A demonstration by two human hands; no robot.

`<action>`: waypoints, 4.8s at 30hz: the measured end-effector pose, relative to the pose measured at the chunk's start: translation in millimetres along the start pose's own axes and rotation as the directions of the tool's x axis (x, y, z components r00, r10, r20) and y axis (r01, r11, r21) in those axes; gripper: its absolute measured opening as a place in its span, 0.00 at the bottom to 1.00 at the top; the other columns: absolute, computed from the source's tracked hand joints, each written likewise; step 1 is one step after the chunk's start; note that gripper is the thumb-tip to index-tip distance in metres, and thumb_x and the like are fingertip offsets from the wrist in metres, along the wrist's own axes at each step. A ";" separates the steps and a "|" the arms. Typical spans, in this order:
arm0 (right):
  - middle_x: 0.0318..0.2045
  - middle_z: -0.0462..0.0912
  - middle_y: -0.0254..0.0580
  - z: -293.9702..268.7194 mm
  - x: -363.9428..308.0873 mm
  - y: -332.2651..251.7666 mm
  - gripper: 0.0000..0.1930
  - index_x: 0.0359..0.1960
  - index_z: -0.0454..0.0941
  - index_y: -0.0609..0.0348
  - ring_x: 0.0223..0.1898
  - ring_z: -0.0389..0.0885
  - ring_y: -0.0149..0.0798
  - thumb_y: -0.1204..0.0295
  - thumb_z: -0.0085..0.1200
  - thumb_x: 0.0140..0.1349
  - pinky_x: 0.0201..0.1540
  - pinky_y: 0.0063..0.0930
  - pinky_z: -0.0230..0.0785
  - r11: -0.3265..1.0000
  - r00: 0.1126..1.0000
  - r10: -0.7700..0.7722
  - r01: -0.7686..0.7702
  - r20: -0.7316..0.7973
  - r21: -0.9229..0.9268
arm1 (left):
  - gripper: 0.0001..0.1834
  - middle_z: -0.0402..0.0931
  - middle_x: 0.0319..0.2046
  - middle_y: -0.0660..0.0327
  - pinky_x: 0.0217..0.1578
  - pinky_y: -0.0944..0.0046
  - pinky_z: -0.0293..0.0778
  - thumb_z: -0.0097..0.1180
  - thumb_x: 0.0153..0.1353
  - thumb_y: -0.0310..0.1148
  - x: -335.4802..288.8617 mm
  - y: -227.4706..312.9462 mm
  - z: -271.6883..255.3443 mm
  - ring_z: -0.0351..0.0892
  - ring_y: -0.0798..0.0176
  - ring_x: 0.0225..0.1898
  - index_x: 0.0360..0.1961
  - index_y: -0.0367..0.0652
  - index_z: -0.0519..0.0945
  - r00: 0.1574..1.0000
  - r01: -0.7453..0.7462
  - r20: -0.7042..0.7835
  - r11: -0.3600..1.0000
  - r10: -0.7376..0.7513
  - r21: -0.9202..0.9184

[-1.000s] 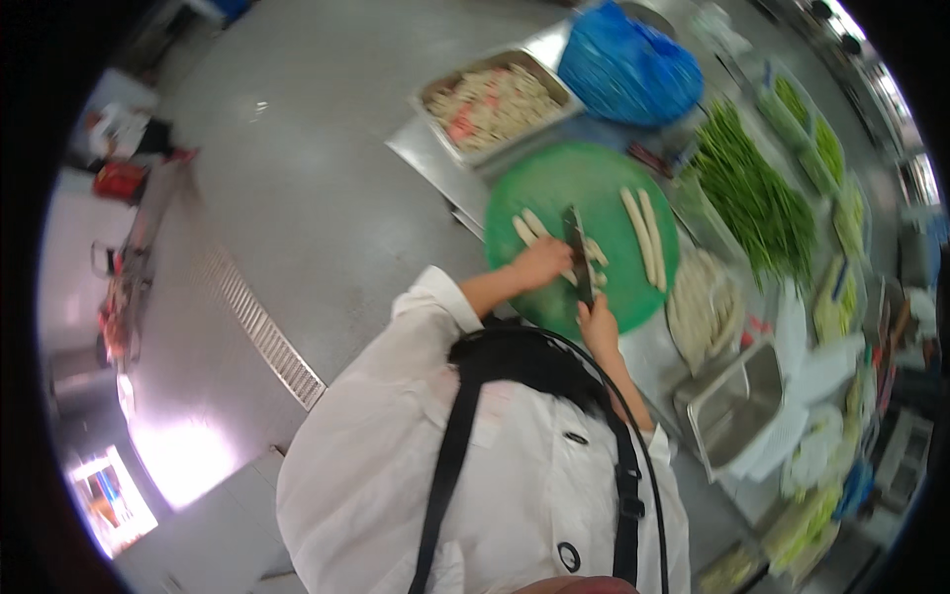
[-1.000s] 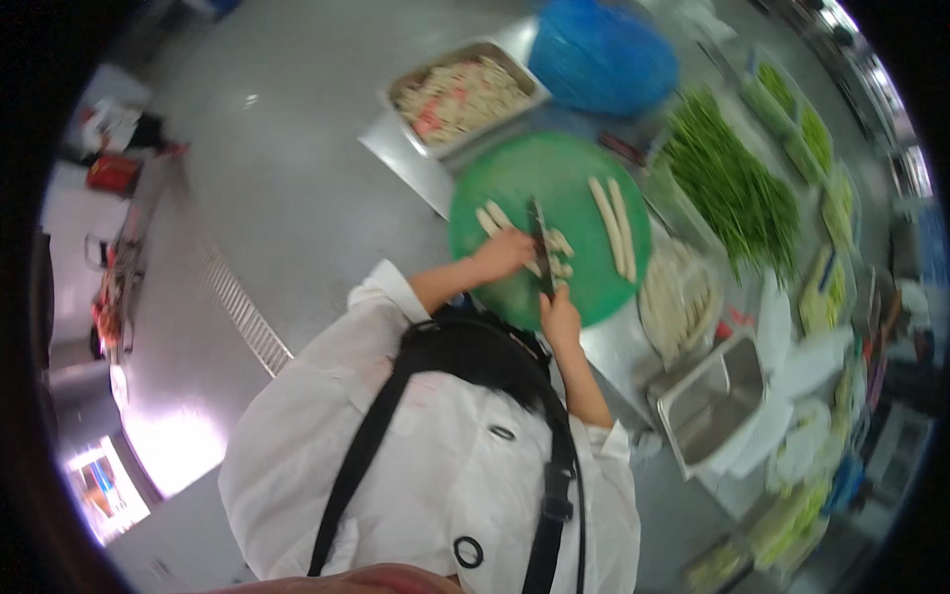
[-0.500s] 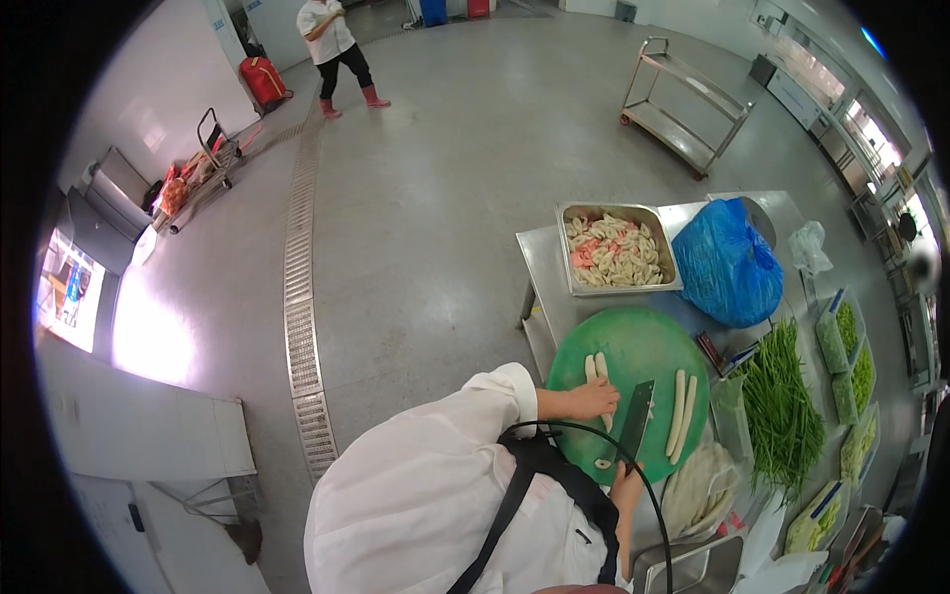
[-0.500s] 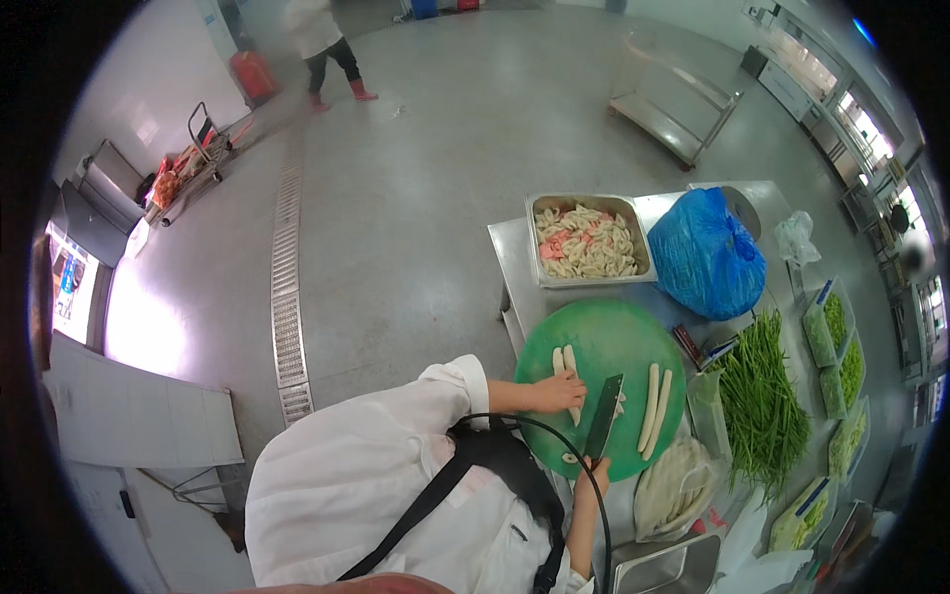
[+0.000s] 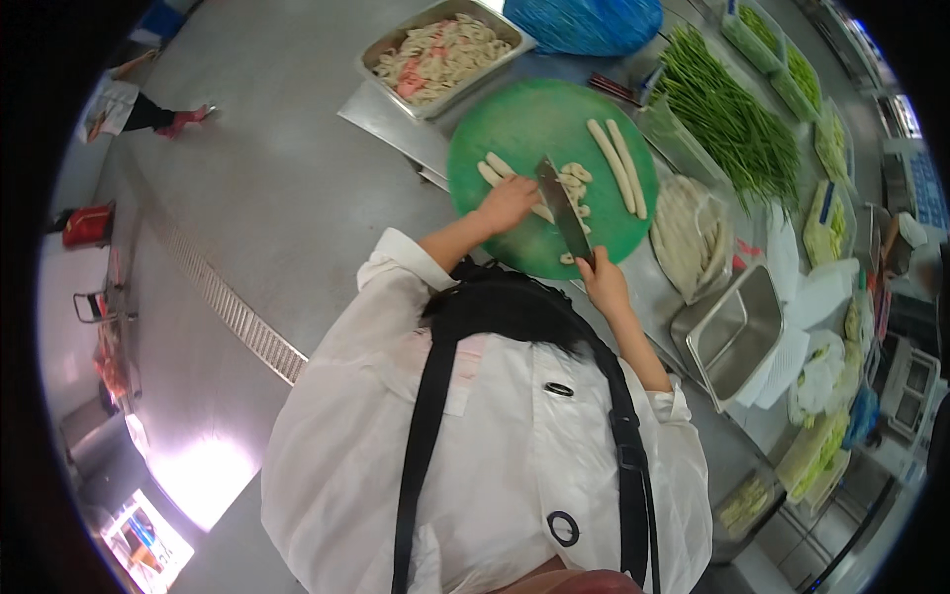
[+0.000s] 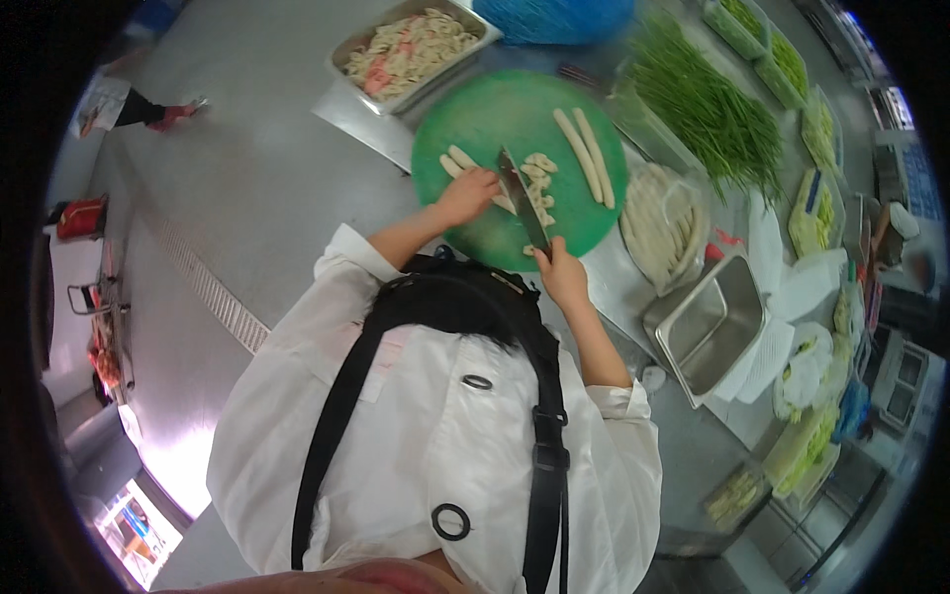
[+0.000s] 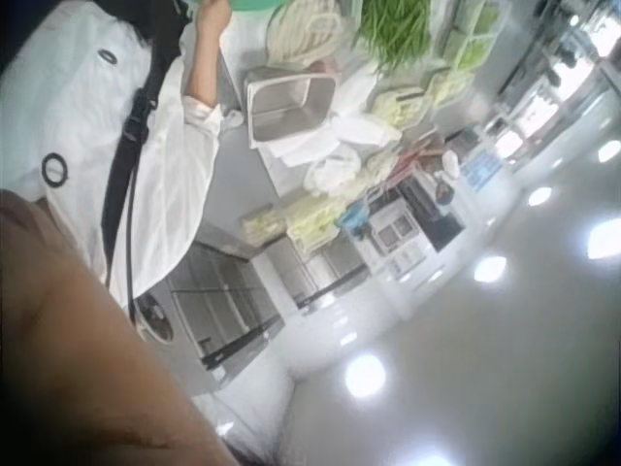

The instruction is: The person slices long white root vegetables into thin diagonal pieces on a green cutting board using a cleaver. The sliced pieces are periodically swept into a metal tray. The person repeats this process with multiple vegetables.

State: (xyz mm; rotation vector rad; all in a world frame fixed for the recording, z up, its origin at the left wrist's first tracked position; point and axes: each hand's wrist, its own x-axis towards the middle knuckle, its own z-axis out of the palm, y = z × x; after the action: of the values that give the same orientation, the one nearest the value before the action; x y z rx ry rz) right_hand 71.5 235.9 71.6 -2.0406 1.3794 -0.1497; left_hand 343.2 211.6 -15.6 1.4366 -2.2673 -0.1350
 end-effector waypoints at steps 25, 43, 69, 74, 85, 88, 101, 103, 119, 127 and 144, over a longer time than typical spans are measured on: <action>0.28 0.81 0.60 24.8 18.2 3.1 0.17 0.39 0.64 0.62 0.31 0.80 0.64 0.60 0.52 0.64 0.34 0.54 0.70 0.999 0.998 0.025 -0.027 0.062 0.022 | 0.13 0.72 0.46 0.58 0.53 0.54 0.65 0.59 0.46 0.27 -3.3 -5.1 -4.0 0.69 0.53 0.52 0.36 0.43 0.76 0.999 -0.001 -0.041 0.998 -0.001 -0.058; 0.27 0.81 0.59 36.2 20.2 -12.3 0.17 0.40 0.64 0.62 0.30 0.80 0.63 0.61 0.51 0.64 0.34 0.54 0.70 0.999 0.998 0.038 -0.038 0.041 0.008 | 0.11 0.72 0.43 0.60 0.52 0.56 0.64 0.59 0.47 0.28 -6.2 -11.3 -15.0 0.70 0.55 0.49 0.35 0.45 0.77 1.000 0.012 -0.009 0.999 -0.013 -0.035; 0.29 0.81 0.58 51.2 67.2 -40.8 0.17 0.37 0.66 0.65 0.32 0.80 0.61 0.61 0.53 0.63 0.34 0.51 0.70 0.995 0.997 0.032 -0.025 -0.072 0.100 | 0.12 0.72 0.42 0.58 0.53 0.54 0.65 0.59 0.44 0.26 -6.9 -34.0 -29.6 0.70 0.54 0.48 0.34 0.43 0.76 0.997 -0.074 -0.033 0.996 0.072 -0.044; 0.28 0.81 0.55 21.1 20.8 -44.7 0.16 0.38 0.65 0.63 0.31 0.81 0.60 0.62 0.53 0.63 0.34 0.52 0.71 0.999 0.999 0.023 -0.024 0.028 0.034 | 0.14 0.72 0.41 0.58 0.52 0.53 0.65 0.60 0.43 0.26 -11.1 -39.0 -28.7 0.70 0.52 0.49 0.35 0.44 0.75 0.998 -0.056 -0.008 0.996 0.056 -0.070; 0.26 0.80 0.58 65.9 78.1 -45.0 0.17 0.36 0.65 0.64 0.30 0.79 0.62 0.61 0.53 0.64 0.32 0.52 0.70 0.993 0.992 0.043 -0.029 -0.118 0.115 | 0.13 0.72 0.41 0.58 0.51 0.54 0.66 0.60 0.45 0.27 -9.2 -38.2 -29.3 0.70 0.52 0.49 0.34 0.43 0.75 1.000 0.001 -0.003 0.994 -0.001 -0.109; 0.26 0.81 0.58 40.5 54.9 -52.2 0.16 0.36 0.65 0.64 0.30 0.81 0.62 0.62 0.53 0.63 0.33 0.53 0.71 0.994 0.998 -0.015 0.021 -0.054 0.108 | 0.13 0.72 0.41 0.58 0.51 0.54 0.67 0.60 0.45 0.27 -16.6 -44.2 -24.3 0.70 0.52 0.49 0.34 0.42 0.75 0.998 0.017 -0.059 0.996 -0.022 -0.088; 0.25 0.81 0.59 75.9 88.6 -50.0 0.18 0.39 0.64 0.65 0.29 0.80 0.63 0.61 0.53 0.63 0.31 0.54 0.71 0.998 0.992 -0.002 0.010 -0.128 0.063 | 0.16 0.72 0.43 0.57 0.51 0.53 0.66 0.59 0.44 0.27 -11.8 -47.2 -30.4 0.70 0.51 0.50 0.38 0.42 0.76 1.000 -0.006 0.000 0.993 0.006 -0.122; 0.26 0.81 0.58 68.1 87.7 -48.9 0.17 0.39 0.65 0.64 0.29 0.80 0.62 0.61 0.53 0.63 0.31 0.54 0.71 0.995 0.993 0.007 0.004 -0.117 0.095 | 0.16 0.71 0.43 0.57 0.52 0.53 0.66 0.58 0.44 0.26 -13.8 -46.8 -38.2 0.70 0.51 0.50 0.39 0.43 0.76 0.999 0.012 -0.032 0.997 -0.015 -0.077; 0.27 0.81 0.58 76.5 95.6 -57.8 0.17 0.41 0.64 0.62 0.30 0.81 0.62 0.61 0.53 0.63 0.32 0.54 0.71 0.999 0.995 -0.024 0.026 -0.099 0.022 | 0.14 0.71 0.38 0.57 0.48 0.52 0.69 0.55 0.44 0.22 -18.8 -61.1 -29.3 0.71 0.49 0.47 0.35 0.42 0.75 0.999 0.049 0.025 0.994 -0.047 -0.094; 0.27 0.81 0.59 41.0 48.2 -45.8 0.18 0.40 0.64 0.62 0.31 0.81 0.62 0.61 0.52 0.63 0.34 0.54 0.71 1.000 0.994 -0.016 0.016 0.108 0.003 | 0.12 0.72 0.37 0.57 0.48 0.54 0.69 0.52 0.46 0.23 -24.3 -58.3 -31.7 0.71 0.51 0.47 0.35 0.41 0.77 0.998 0.025 -0.059 0.993 -0.032 -0.112; 0.32 0.83 0.54 42.3 65.2 -8.1 0.18 0.43 0.67 0.61 0.34 0.81 0.60 0.59 0.54 0.62 0.37 0.51 0.71 0.984 0.978 0.165 -0.156 -0.127 0.083 | 0.09 0.74 0.35 0.57 0.39 0.48 0.71 0.57 0.48 0.28 -5.8 -65.0 -15.7 0.74 0.49 0.40 0.33 0.46 0.79 0.885 0.431 -0.153 0.898 -0.441 -0.093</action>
State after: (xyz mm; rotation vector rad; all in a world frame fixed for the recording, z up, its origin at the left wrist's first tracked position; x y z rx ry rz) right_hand 124.9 200.8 26.6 -1.8796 1.5916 -0.2660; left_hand 406.1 189.6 -23.8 1.8330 -1.7589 -0.2040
